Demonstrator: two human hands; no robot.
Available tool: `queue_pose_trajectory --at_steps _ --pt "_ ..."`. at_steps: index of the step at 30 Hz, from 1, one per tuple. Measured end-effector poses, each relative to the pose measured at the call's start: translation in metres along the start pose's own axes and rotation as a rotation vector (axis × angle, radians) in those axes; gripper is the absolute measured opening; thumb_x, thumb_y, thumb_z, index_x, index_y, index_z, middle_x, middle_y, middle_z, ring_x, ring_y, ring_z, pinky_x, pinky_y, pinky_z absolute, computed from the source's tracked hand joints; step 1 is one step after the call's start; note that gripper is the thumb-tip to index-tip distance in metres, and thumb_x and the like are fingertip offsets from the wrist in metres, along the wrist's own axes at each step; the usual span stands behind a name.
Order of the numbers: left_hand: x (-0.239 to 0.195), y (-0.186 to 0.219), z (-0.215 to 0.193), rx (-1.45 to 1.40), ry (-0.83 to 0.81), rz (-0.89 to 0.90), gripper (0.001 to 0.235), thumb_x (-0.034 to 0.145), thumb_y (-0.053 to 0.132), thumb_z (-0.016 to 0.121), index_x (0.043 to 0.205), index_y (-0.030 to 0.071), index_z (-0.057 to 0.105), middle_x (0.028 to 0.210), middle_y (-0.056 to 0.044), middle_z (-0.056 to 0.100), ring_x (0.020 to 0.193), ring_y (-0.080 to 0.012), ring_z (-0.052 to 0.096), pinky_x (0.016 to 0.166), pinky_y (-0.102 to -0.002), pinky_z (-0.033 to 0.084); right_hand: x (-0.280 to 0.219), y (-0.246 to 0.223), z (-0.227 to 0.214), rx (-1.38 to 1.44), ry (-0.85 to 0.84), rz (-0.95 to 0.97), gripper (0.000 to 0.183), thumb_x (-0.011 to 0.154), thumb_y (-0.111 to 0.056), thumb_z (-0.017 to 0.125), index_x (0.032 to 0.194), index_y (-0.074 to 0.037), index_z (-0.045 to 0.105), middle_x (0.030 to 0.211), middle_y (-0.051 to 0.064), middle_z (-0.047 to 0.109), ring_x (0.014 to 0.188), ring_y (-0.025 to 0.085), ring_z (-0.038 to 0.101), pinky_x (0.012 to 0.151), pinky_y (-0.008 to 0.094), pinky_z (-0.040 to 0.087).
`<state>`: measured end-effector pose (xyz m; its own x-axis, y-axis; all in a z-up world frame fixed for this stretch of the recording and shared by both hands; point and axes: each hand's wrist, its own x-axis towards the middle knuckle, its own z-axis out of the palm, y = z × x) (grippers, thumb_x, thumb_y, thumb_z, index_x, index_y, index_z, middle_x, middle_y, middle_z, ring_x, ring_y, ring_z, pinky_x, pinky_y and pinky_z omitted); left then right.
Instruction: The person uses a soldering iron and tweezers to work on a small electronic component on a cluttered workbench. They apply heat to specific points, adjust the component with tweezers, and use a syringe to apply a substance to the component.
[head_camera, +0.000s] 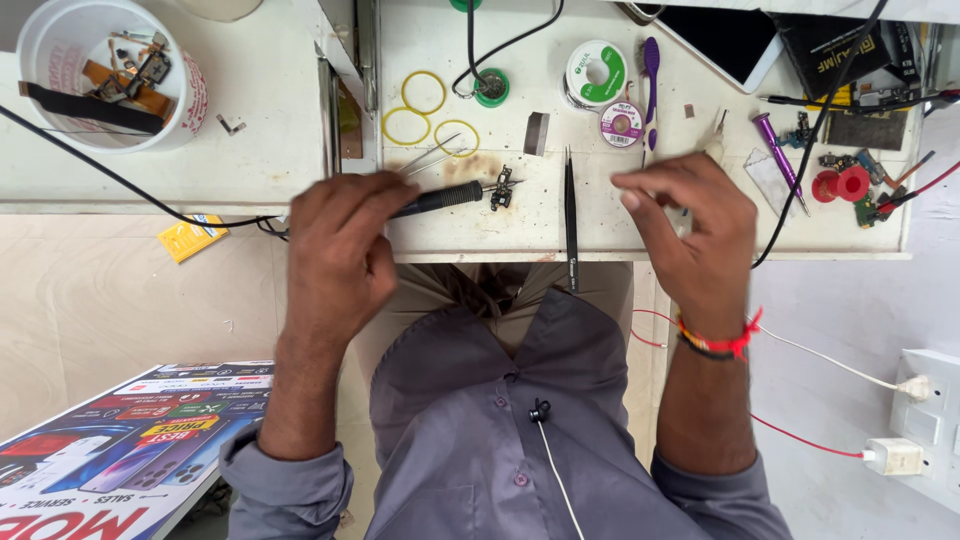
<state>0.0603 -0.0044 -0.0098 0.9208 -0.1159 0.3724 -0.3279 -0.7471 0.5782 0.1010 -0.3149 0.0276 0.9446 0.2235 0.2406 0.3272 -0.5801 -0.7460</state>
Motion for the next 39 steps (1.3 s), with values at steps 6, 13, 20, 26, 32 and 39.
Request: queue_pose_trajectory --at_steps 6,13,20,26,32,39 --pt "0.017 -0.012 -0.01 0.217 -0.084 -0.032 0.021 0.092 0.006 0.074 0.111 0.015 0.078 0.109 -0.002 0.075 0.099 -0.0265 0.065 0.084 -0.043 0.05 -0.034 -0.006 -0.004 0.102 0.056 0.087 0.013 0.1 -0.003 0.076 0.113 -0.004 0.077 0.103 0.008 0.069 0.089 0.013 0.065 0.077 0.024 0.052" --pt "0.038 -0.012 -0.014 0.325 -0.174 0.02 0.018 0.089 0.011 0.075 0.107 0.014 0.078 0.094 -0.005 0.074 0.091 -0.0267 0.067 0.081 -0.042 0.053 -0.044 -0.001 0.007 0.068 0.037 0.055 0.013 0.097 -0.002 0.077 0.11 -0.004 0.077 0.099 0.009 0.07 0.092 0.017 0.066 0.08 0.028 0.05" --pt "0.034 0.002 -0.036 0.284 -0.111 0.003 0.02 0.086 0.004 0.074 0.106 0.01 0.075 0.09 -0.009 0.07 0.087 -0.0276 0.066 0.074 -0.042 0.054 -0.052 0.0 0.007 0.094 0.067 0.087 0.013 0.096 -0.003 0.077 0.109 -0.004 0.077 0.098 0.009 0.071 0.089 0.016 0.066 0.077 0.027 0.05" --pt "-0.011 0.026 -0.048 -0.173 0.144 -0.252 0.016 0.1 -0.006 0.078 0.112 0.002 0.071 0.104 -0.008 0.072 0.086 -0.0134 0.072 0.078 -0.023 0.059 -0.037 -0.011 0.019 0.002 0.047 0.013 0.017 0.091 -0.005 0.08 0.108 -0.006 0.077 0.098 0.009 0.072 0.093 0.021 0.067 0.082 0.033 0.053" --pt "-0.038 0.031 -0.006 -0.734 0.469 -0.422 0.015 0.102 -0.003 0.079 0.115 -0.002 0.071 0.112 -0.009 0.07 0.096 -0.0102 0.07 0.084 -0.02 0.058 -0.011 -0.024 0.052 -0.242 -0.026 -0.088 0.044 0.082 -0.015 0.086 0.123 -0.009 0.072 0.11 0.01 0.065 0.102 0.03 0.057 0.09 0.043 0.047" --pt "-0.024 0.024 0.015 -0.842 0.475 -0.345 0.01 0.104 -0.001 0.079 0.112 -0.001 0.072 0.111 -0.008 0.068 0.091 -0.0077 0.065 0.076 -0.017 0.052 0.005 -0.029 0.08 -0.43 -0.075 -0.08 0.063 0.077 -0.028 0.091 0.133 -0.012 0.068 0.123 0.006 0.057 0.109 0.027 0.052 0.091 0.046 0.036"
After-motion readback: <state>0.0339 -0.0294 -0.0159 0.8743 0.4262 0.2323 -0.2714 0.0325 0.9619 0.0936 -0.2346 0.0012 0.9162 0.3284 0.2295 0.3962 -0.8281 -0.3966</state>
